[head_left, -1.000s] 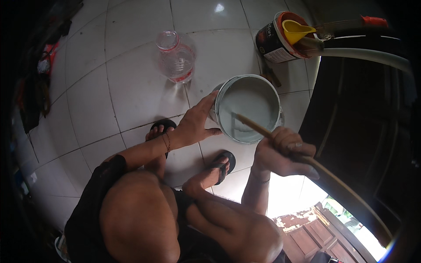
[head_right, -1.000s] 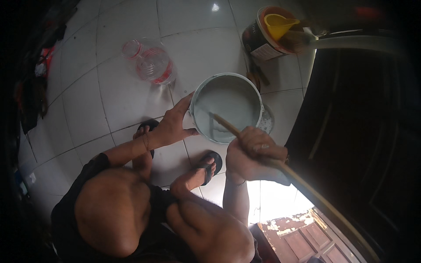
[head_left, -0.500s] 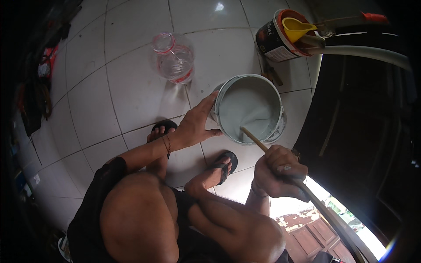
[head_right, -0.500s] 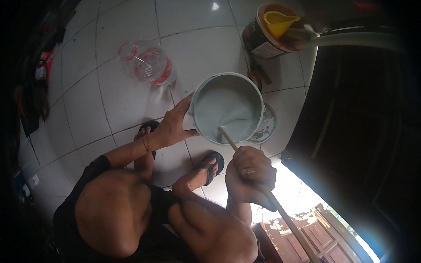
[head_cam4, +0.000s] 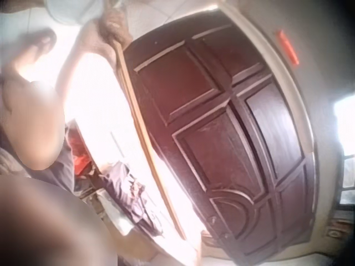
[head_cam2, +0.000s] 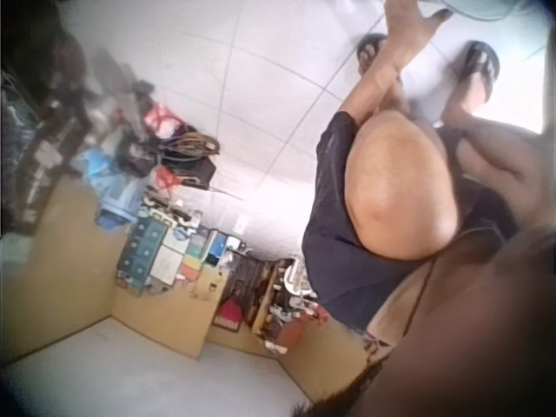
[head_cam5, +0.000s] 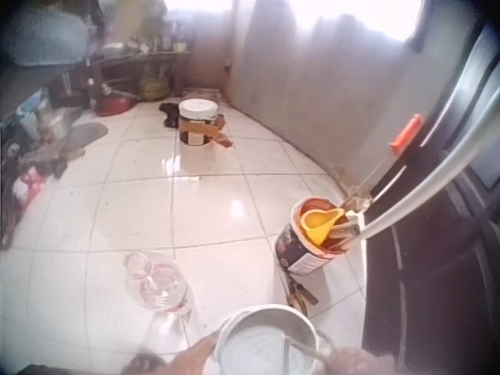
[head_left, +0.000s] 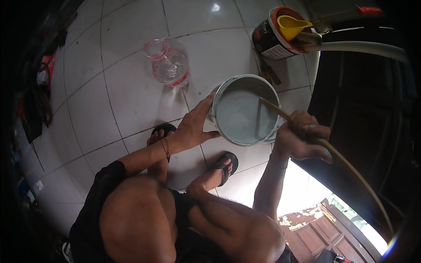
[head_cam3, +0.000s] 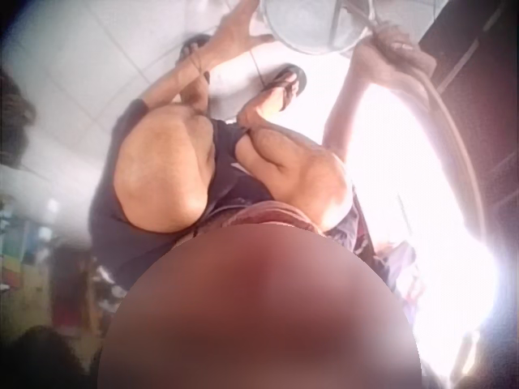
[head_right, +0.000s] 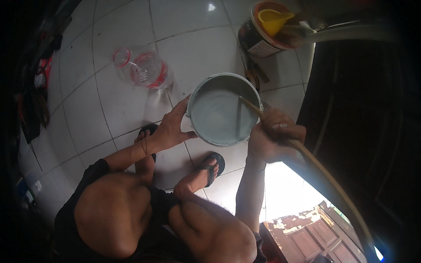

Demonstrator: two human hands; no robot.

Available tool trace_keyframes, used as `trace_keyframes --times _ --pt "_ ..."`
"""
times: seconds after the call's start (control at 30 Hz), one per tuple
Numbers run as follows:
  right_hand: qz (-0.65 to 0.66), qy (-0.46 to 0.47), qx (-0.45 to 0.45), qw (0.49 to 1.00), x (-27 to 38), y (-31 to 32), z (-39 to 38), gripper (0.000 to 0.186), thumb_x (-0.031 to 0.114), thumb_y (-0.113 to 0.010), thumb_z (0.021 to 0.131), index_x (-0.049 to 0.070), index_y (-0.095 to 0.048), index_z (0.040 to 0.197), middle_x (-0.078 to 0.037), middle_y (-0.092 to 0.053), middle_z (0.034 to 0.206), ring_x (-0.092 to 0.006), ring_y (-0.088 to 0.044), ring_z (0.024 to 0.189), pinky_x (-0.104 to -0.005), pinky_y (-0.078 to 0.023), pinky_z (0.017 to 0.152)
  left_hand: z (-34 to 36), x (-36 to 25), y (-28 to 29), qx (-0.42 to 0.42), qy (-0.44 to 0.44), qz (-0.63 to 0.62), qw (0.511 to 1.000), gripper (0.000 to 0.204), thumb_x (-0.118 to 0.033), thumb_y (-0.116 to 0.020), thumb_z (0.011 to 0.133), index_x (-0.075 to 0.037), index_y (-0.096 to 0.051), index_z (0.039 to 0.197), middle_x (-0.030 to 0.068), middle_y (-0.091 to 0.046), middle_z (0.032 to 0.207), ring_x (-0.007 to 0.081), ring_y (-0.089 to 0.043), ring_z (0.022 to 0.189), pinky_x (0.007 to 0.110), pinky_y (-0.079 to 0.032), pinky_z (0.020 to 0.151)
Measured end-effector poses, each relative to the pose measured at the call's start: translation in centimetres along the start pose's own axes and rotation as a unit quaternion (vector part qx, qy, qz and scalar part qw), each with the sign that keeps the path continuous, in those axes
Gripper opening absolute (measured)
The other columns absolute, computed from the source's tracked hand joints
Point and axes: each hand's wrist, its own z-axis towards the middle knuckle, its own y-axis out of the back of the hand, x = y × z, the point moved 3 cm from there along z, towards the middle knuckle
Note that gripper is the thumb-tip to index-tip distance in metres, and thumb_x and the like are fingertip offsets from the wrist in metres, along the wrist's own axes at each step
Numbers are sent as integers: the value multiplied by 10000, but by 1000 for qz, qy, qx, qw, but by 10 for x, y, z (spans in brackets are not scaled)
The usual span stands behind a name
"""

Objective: The person pours water from a plastic bottle into a bucket containing a light-colored liquid and stirs the mixture with a wooden stick. The person continues stirring the contents of the bucket.

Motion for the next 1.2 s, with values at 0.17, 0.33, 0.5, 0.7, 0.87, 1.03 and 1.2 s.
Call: trace_keyframes --times 0.17,0.33,0.5,0.7,0.87,1.03,1.2 --pt "66 -40 57 995 41 2 -37 757 783 -299 991 67 -478 821 -46 -410 553 -158 -367 433 -303 -283 428 -3 1 0 -9 -6 1 1000 1167 -259 -924 737 21 -193 1603 263 -361 1592 408 -439 1440 459 -409 1193" --pt "65 -83 56 993 64 -8 -58 791 793 -255 987 56 -488 818 -42 -422 569 -156 -376 425 -296 -279 394 -2 5 -3 -10 -7 -9 1000 1170 -265 -922 737 19 -192 1606 258 -348 1604 410 -435 1444 454 -402 1199" --pt "140 -95 19 985 46 8 -49 769 775 -276 999 58 -485 812 -34 -406 545 -139 -362 409 -289 -269 391 -2 5 -4 -15 -12 -3 1000 1179 -258 -922 735 7 -182 1614 250 -339 1612 409 -432 1447 453 -401 1202" --pt "30 -27 32 999 4 19 7 774 866 -328 920 102 -438 857 -30 -381 531 -120 -325 422 -274 -255 431 -1 3 -3 1 -1 15 1000 1191 -246 -920 739 -9 -158 1622 247 -336 1612 409 -433 1446 455 -401 1206" --pt "-58 -28 13 998 2 8 13 748 843 -399 920 99 -448 853 -40 -404 554 -126 -347 463 -294 -285 463 -1 4 -3 2 -11 14 1000 1192 -246 -916 744 -12 -148 1624 250 -319 1619 415 -432 1445 461 -405 1204" --pt "-35 -64 41 996 35 10 -22 751 817 -360 946 83 -462 823 -21 -371 538 -124 -325 442 -284 -266 441 -3 6 -3 -6 -1 8 1000 1180 -246 -918 740 -5 -167 1619 257 -338 1609 419 -428 1448 460 -398 1204" --pt "-20 -90 55 994 69 -23 -45 791 824 -268 964 75 -447 784 -12 -331 509 -108 -279 390 -275 -229 389 -1 4 -4 -30 -5 -30 999 1122 -191 -933 713 -40 -259 1598 243 -405 1588 399 -426 1463 457 -399 1198"
